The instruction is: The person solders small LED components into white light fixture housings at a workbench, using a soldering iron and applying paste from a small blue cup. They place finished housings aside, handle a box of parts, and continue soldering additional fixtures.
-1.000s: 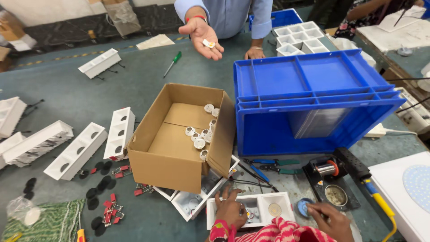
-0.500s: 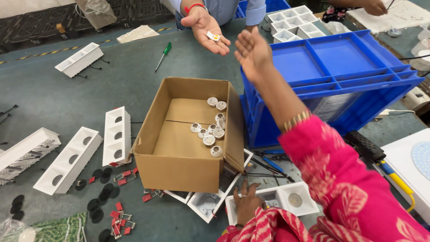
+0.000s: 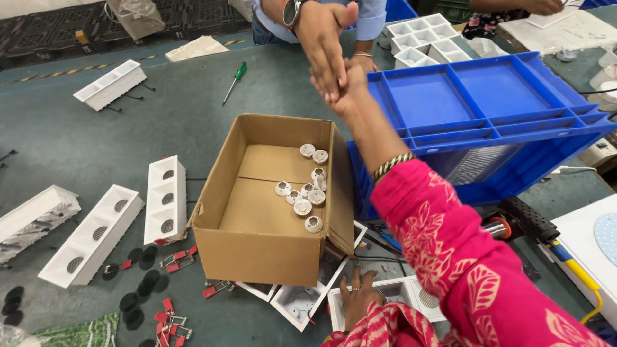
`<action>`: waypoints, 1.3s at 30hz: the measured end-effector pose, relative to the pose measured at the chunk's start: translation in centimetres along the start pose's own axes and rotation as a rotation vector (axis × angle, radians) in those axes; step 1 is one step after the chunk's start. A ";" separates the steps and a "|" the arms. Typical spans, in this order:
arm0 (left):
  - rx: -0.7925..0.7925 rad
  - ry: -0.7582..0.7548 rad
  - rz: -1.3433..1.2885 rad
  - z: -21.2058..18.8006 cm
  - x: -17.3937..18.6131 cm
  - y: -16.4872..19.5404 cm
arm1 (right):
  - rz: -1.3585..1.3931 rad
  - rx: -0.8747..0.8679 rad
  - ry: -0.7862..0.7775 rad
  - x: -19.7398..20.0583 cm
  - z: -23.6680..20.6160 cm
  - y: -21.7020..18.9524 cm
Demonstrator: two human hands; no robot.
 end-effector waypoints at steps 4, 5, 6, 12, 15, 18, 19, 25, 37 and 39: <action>-0.009 -0.008 0.008 0.9 -3.0 -0.5 | 0.231 0.011 0.086 1.6 -0.2 0.7; -0.010 -0.011 0.007 1.1 -4.1 -0.8 | 0.300 0.032 0.171 2.0 -0.3 0.9; -0.011 -0.012 0.006 2.6 -5.5 -1.5 | 0.316 0.030 0.167 2.5 -0.6 1.0; -0.010 -0.011 0.007 2.4 -5.5 -1.7 | 0.318 0.002 0.126 4.6 -1.2 0.8; -0.021 -0.012 0.007 2.8 -4.5 -1.5 | 0.284 -0.022 0.081 6.1 -0.6 0.8; -0.046 -0.009 -0.002 3.1 -3.8 -1.6 | 0.250 -0.035 0.069 7.2 -0.2 1.0; -0.058 -0.006 -0.006 3.2 -3.7 -1.7 | 0.248 -0.040 0.072 7.7 -0.2 1.1; -0.100 -0.077 -0.011 3.6 -3.0 -2.0 | 0.204 0.018 0.140 9.4 -1.8 0.9; 0.036 -0.025 0.002 1.8 -4.0 -1.3 | 0.232 -0.061 0.007 13.2 -8.2 2.5; 0.041 -0.029 0.000 1.8 -4.4 -1.4 | 0.254 -0.068 0.000 13.0 -8.6 2.4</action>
Point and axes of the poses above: each hand's wrist, its own z-axis towards the middle knuckle, its own x-axis out of the back of the hand, y = z × x, the point moved 1 cm from there along z, towards the middle knuckle, and after that the axes turned 14 degrees about z, right-handed, at the moved point
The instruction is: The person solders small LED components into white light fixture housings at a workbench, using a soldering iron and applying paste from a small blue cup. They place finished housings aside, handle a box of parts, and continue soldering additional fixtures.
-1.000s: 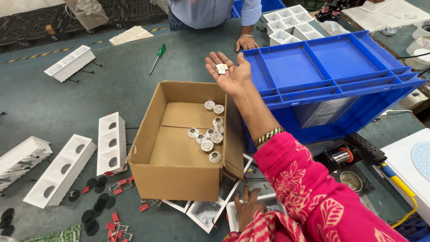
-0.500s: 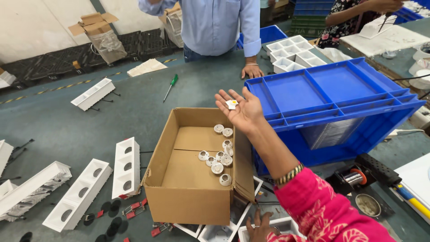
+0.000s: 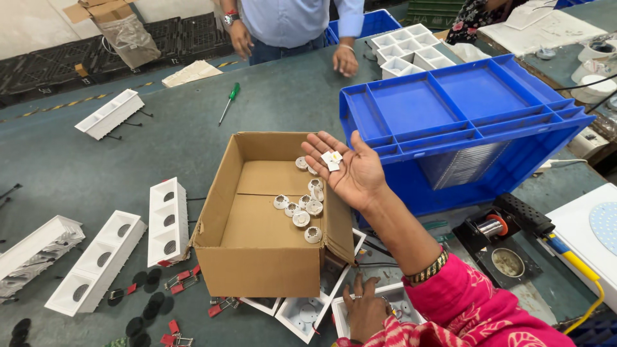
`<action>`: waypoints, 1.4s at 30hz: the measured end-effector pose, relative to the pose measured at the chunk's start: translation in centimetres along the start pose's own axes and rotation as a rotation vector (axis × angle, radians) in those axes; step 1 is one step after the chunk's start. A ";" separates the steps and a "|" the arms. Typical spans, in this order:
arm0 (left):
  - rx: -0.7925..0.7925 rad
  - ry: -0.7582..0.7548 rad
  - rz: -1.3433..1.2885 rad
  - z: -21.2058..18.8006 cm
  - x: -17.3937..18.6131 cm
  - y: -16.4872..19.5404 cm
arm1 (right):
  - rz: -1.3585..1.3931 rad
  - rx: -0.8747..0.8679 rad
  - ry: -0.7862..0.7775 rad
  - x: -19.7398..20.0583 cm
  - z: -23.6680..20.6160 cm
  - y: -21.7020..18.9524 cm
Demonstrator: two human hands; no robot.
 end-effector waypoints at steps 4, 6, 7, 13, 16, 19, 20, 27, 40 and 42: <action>-0.036 0.070 0.002 0.0 -1.4 -0.5 | -0.006 0.003 -0.005 -0.5 -0.5 -0.1; -0.047 0.083 0.002 -0.1 -2.1 -0.7 | -0.006 0.006 -0.009 -0.7 -0.8 0.0; -0.044 0.066 0.002 -0.1 -2.4 -0.8 | -0.007 0.007 -0.014 -0.8 -0.9 0.0; -0.024 0.025 0.025 -0.2 -3.3 -0.9 | 0.029 0.016 -0.004 -0.9 -2.1 0.4; -0.023 0.018 0.008 -0.6 -3.2 -0.7 | 0.032 0.014 0.000 -0.7 -3.5 -0.1; -0.009 0.034 0.003 -1.1 -2.8 -0.3 | 0.010 0.024 0.028 -0.6 -4.9 -0.9; -0.001 0.043 0.006 -1.1 -2.6 -0.1 | 0.002 0.028 0.038 -0.7 -5.5 -1.3; 0.018 0.060 0.047 -1.6 -1.9 1.4 | -0.015 0.082 0.046 -0.9 -10.0 -4.3; 0.016 0.092 0.167 -3.0 -0.5 4.0 | -0.111 0.178 0.266 1.6 -23.3 -6.4; 0.033 0.067 0.183 -3.1 -0.5 4.2 | -0.109 0.184 0.299 2.5 -25.9 -6.3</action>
Point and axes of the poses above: each hand's wrist, its own z-axis towards the middle knuckle, its own x-axis out of the back of the hand, y = z × x, the point moved 1 cm from there along z, towards the middle knuckle, and after that the axes turned 14 degrees about z, right-handed, at the moved point
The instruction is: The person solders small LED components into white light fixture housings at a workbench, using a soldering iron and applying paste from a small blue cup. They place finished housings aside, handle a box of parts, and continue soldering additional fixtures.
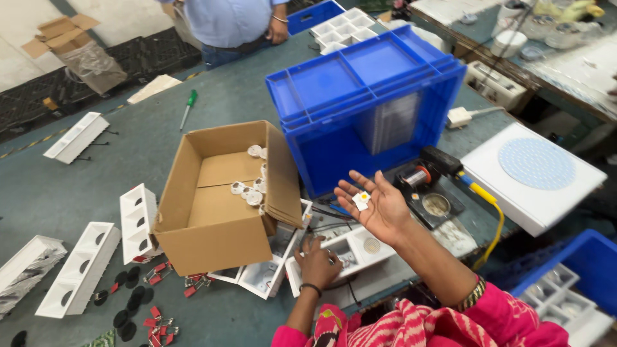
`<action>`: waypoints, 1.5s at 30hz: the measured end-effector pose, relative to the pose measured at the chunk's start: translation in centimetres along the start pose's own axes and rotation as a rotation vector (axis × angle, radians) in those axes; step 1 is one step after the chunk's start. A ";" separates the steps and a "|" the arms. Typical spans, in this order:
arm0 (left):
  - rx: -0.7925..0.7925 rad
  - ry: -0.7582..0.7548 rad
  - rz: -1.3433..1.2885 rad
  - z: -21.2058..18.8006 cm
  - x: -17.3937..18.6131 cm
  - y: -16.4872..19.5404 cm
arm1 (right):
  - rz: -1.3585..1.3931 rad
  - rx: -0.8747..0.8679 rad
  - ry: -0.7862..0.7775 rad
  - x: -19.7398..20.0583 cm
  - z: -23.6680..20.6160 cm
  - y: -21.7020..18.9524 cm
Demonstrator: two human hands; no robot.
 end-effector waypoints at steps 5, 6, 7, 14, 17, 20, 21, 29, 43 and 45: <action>-0.038 0.133 0.042 -0.5 -1.4 0.0 | -0.015 0.031 0.159 6.6 -6.5 -1.1; -0.025 0.099 0.018 -0.4 -1.9 0.0 | 0.007 0.040 0.194 8.5 -8.2 -1.4; -0.026 0.111 0.044 -0.6 -2.4 -0.1 | 0.025 0.051 0.229 10.4 -9.9 -1.9; -0.099 0.150 0.065 -1.2 -3.4 -0.2 | -0.115 0.192 0.555 16.6 -15.7 -1.9; -0.090 0.152 0.051 -1.4 -2.9 -0.2 | -0.573 0.168 0.567 14.6 -14.5 -1.6; -0.096 0.186 0.025 -1.3 -2.6 -0.1 | -1.015 0.110 0.435 11.3 -11.5 -2.8; -0.095 0.189 0.030 -1.3 -2.6 -0.1 | -1.080 0.136 0.387 10.1 -10.1 -3.4; -0.083 0.180 0.021 -0.9 -1.9 -0.2 | -2.178 0.352 0.136 3.5 -0.1 -4.5; -0.024 0.106 -0.022 0.0 -4.5 -1.8 | -1.878 0.694 0.247 6.7 -1.1 -6.1; -0.060 0.173 0.006 0.2 -4.9 -1.9 | -1.880 0.665 0.334 8.3 -3.5 -6.4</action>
Point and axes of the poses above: each hand's wrist, its own z-axis towards the middle knuckle, its own x-axis out of the back of the hand, y = z × x, the point moved 1 cm from there along z, towards the middle knuckle, and after that the axes turned 14 degrees about z, right-handed, at the moved point
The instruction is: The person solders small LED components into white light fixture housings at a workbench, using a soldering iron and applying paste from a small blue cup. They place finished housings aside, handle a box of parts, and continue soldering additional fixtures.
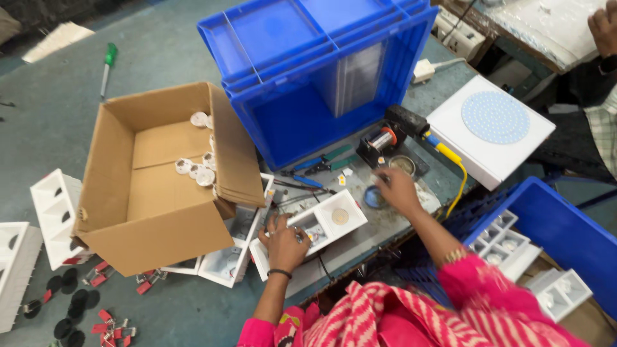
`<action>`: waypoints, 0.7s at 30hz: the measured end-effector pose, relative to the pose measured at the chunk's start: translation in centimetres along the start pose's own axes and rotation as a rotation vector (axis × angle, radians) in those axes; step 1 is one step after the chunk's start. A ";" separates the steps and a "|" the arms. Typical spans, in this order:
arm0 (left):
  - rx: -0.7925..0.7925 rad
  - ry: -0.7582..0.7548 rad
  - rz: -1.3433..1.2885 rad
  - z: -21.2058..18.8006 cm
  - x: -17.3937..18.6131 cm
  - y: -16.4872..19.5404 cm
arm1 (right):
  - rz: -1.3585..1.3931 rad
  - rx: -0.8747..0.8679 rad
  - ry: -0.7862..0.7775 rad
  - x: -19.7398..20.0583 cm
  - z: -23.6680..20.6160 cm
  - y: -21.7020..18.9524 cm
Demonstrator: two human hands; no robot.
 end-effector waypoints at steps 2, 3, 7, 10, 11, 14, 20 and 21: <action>-0.010 0.020 0.002 0.2 -0.2 -0.2 | -0.086 0.023 0.065 0.6 -2.1 1.1; -0.001 -0.003 -0.012 0.1 -0.3 -0.2 | -0.073 0.042 0.038 0.7 -3.0 1.6; 0.007 -0.016 -0.014 0.3 -0.5 -0.1 | -0.064 0.229 -0.059 0.9 -4.6 2.9; 0.031 -0.111 -0.043 0.5 -0.5 -0.1 | -0.127 0.176 -0.061 0.5 -4.4 3.3; 0.018 -0.073 -0.023 0.6 -0.4 -0.1 | -0.160 0.104 -0.062 0.3 -4.3 3.2; -0.007 -0.041 0.015 1.0 -0.1 -0.1 | -0.237 -0.045 -0.049 -0.4 -4.2 2.9; 0.012 -0.057 -0.015 1.1 0.4 -0.2 | -0.303 -0.073 -0.009 -0.9 -4.2 2.2; 0.027 -0.062 -0.037 1.0 0.4 -0.3 | -0.312 -0.077 0.000 -1.1 -4.1 2.1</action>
Point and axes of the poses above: each hand's wrist, its own z-axis towards the middle knuckle, its own x-axis out of the back of the hand, y = z × x, the point moved 1 cm from there along z, towards the middle knuckle, and after that the axes turned 14 degrees about z, right-handed, at the moved point
